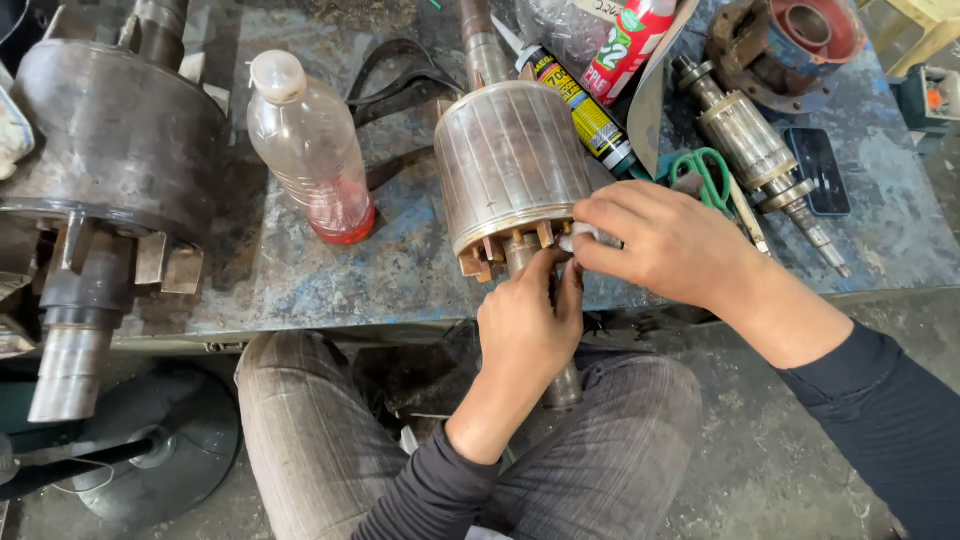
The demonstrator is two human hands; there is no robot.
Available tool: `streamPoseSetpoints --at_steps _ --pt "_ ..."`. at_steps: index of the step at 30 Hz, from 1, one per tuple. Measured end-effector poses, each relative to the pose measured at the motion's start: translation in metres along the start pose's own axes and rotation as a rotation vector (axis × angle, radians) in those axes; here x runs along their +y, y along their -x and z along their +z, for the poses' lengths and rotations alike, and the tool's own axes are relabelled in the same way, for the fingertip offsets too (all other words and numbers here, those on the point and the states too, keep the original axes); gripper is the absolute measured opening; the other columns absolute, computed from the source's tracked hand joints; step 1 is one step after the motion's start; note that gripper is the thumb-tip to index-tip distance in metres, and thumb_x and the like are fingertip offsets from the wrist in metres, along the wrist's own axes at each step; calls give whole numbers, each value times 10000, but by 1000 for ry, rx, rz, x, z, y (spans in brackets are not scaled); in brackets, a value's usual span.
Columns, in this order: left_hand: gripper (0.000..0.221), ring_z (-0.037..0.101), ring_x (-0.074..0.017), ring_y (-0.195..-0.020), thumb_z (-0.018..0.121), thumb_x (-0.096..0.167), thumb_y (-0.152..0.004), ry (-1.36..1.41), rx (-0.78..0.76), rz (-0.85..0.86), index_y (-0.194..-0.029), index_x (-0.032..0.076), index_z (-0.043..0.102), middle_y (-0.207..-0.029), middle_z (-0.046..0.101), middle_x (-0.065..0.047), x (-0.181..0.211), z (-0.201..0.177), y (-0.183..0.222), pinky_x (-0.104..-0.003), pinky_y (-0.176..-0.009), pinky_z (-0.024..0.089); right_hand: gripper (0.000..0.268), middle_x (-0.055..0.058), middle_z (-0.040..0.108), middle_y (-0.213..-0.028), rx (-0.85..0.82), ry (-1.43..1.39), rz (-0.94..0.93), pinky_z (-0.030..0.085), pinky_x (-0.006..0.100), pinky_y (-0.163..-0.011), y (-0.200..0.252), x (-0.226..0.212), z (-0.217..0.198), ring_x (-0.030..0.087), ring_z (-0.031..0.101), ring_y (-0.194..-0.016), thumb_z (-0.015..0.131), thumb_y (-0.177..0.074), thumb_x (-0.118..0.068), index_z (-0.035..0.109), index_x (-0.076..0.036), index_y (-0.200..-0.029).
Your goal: The person is cleaning the shaft and internal grooves of a motor rotor using a cleaning solution, a rag, and a small pointed tool.
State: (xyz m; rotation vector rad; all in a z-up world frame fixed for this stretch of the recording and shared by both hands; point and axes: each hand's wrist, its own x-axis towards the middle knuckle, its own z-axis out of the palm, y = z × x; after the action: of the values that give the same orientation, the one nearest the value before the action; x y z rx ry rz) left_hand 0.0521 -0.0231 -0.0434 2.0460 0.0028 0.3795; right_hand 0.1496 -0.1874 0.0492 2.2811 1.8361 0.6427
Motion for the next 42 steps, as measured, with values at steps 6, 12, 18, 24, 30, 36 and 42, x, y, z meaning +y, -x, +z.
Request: streamPoseSetpoints --at_steps 6,12,18,24,30,36,42 --pt "252 716 -406 -552 667 383 -1020 -116 78 16 -987 151 759 -609 671 -82 -3 13 -2 -492 -416 535 207 105 598 -1271 -17 -129 161 578 510 -1044 8 2 17 338 677 -1119 676 -937 -113 667 -214 -1117" --pt "147 707 -395 -551 646 236 -1016 -152 7 56 -1079 134 731 -673 668 -86 -7 14 2 -511 -445 577 145 96 520 -1335 -168 -318 489 670 467 -679 -4 -12 -1 368 711 -1140 705 -1001 -271 623 -154 -1023" --pt "226 699 -405 -603 738 258 -878 -155 -34 29 -1047 154 629 -805 601 -80 -10 13 18 -516 -485 579 655 250 645 -1165 -342 -327 827 633 584 -579 -18 -13 -6 532 750 -810 869 -859 -476 500 -84 -1233" --pt "131 647 -438 -599 682 203 -921 -99 -155 30 -935 143 567 -835 489 -61 -9 7 19 -511 -487 567 473 182 737 -841 -625 -197 563 627 567 -619 -30 16 -16 510 768 -767 721 -950 -539 625 -80 -1016" --pt "136 613 -432 -563 675 191 -928 -62 -151 70 -896 162 546 -822 450 -38 -16 9 19 -480 -456 544 245 65 789 -923 -645 -212 320 654 487 -692 -15 38 -9 364 793 -837 631 -1029 -403 658 -160 -1004" --pt "155 628 -429 -582 688 176 -896 -37 -118 61 -864 172 536 -813 454 -39 -16 11 18 -477 -455 535 217 50 734 -819 -294 -227 348 632 349 -617 6 24 2 225 729 -664 643 -1090 -337 712 -134 -1058" --pt "170 632 -439 -581 699 199 -877 -45 -104 48 -847 170 535 -800 461 -46 -21 14 22 -482 -444 513 271 73 609 -846 -67 -310 569 603 390 -573 13 -29 14 302 720 -705 680 -1029 -318 588 -90 -1142"
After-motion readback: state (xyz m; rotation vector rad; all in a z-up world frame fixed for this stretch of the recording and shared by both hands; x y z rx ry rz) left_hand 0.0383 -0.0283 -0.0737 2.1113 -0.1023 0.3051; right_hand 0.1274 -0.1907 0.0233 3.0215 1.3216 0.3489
